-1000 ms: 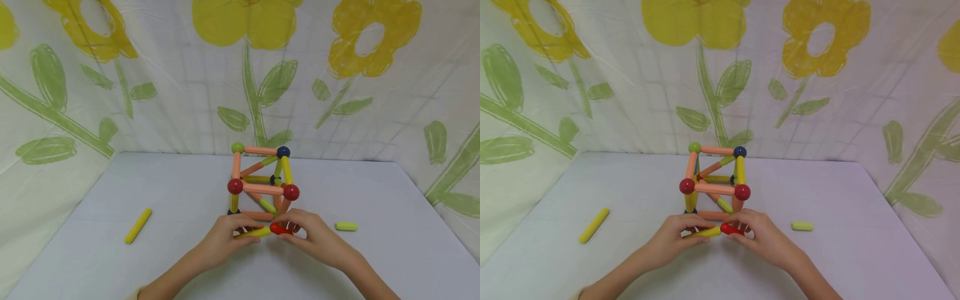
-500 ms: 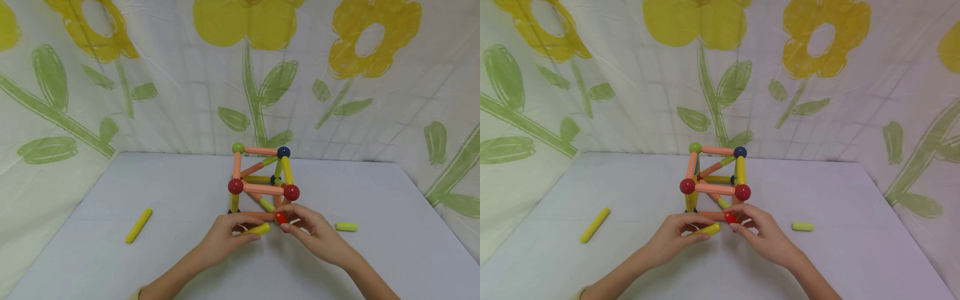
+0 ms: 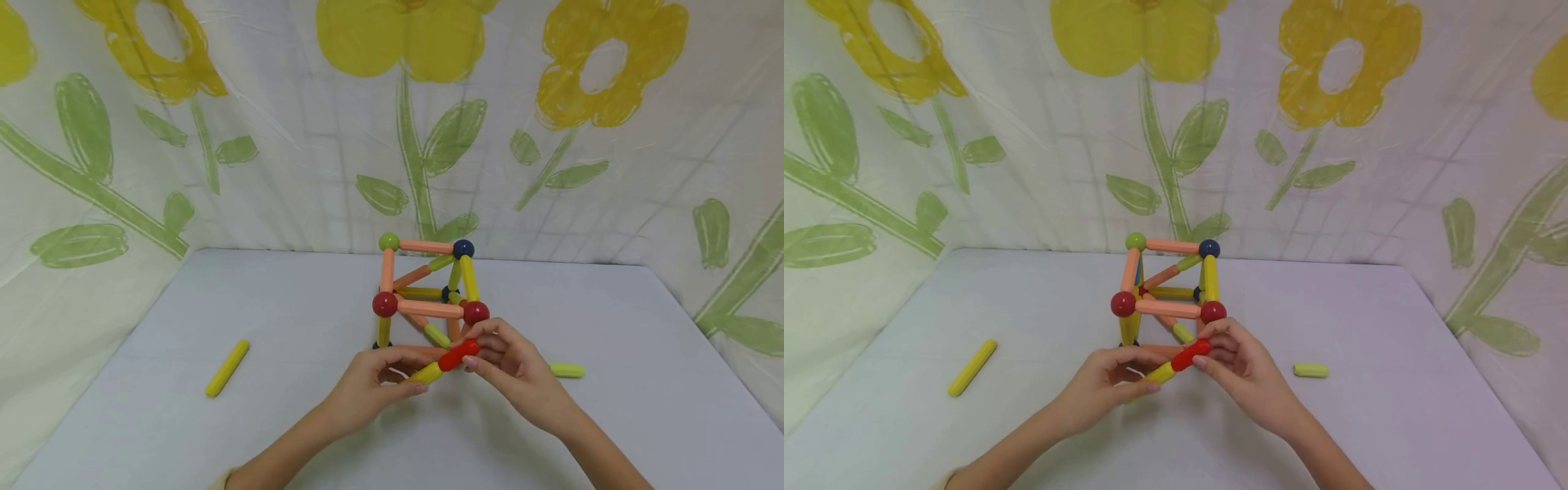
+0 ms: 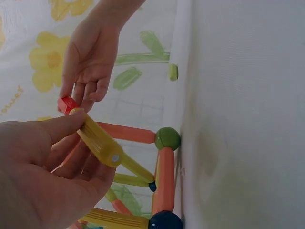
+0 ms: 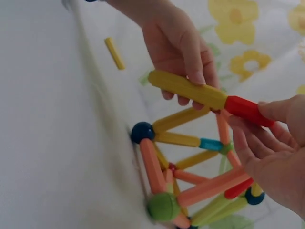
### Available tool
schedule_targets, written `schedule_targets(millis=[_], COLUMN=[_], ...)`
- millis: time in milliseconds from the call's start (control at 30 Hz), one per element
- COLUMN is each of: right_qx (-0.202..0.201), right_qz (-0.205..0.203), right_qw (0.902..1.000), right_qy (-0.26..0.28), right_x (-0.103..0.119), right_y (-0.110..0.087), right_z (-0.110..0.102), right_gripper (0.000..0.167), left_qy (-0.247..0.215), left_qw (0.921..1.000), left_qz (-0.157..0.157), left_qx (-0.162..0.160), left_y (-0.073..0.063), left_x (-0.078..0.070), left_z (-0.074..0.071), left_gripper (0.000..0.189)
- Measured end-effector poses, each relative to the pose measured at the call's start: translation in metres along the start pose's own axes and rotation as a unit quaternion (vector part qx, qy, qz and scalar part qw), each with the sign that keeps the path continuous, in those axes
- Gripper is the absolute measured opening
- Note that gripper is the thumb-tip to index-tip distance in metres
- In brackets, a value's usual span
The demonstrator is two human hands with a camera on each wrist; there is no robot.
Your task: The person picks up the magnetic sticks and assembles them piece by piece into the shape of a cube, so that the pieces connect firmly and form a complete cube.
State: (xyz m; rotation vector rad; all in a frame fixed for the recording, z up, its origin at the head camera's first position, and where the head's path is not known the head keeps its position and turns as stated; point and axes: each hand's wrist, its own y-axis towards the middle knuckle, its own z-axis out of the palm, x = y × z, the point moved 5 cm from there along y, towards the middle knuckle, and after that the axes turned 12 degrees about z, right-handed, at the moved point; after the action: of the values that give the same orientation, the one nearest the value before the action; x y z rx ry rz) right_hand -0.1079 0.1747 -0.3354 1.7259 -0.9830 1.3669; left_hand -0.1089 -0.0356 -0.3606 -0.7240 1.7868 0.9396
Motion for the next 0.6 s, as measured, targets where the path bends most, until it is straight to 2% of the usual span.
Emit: schedule_targets(millis=[133,267,333,467,533,600], right_qx=[-0.021,-0.09,-0.129,-0.2,-0.224,-0.234], right_qz=[-0.016,-0.044,-0.072,-0.141,-0.156,-0.157], right_qw=[0.9993,0.9897,0.9793,0.9466,0.9299,0.9203], right_qy=[-0.028,-0.102,-0.137,-0.21,-0.246,-0.271], right_x=[0.009,0.022,0.03,0.041,0.043,0.043], right_y=[-0.003,-0.005,-0.005,-0.001,0.002,0.006], right_z=[0.0,-0.006,-0.01,-0.02,-0.023,-0.024], right_gripper=[0.028,0.028,0.029,0.037,0.04,0.039], left_qy=[0.022,0.04,0.045,0.027,0.017,0.014], left_qw=[0.9993,0.9988,0.9984,0.9955,0.9915,0.9854], left_qz=[0.016,0.023,0.032,0.069,0.095,0.123], left_qx=[0.026,0.013,-0.007,-0.059,-0.087,-0.116], left_y=[0.001,0.002,0.004,0.01,0.014,0.019], left_x=[-0.01,-0.021,-0.026,-0.041,-0.048,-0.055], left_z=[-0.002,-0.011,-0.018,-0.032,-0.039,-0.045], left_gripper=[0.036,0.033,0.032,0.035,0.036,0.036])
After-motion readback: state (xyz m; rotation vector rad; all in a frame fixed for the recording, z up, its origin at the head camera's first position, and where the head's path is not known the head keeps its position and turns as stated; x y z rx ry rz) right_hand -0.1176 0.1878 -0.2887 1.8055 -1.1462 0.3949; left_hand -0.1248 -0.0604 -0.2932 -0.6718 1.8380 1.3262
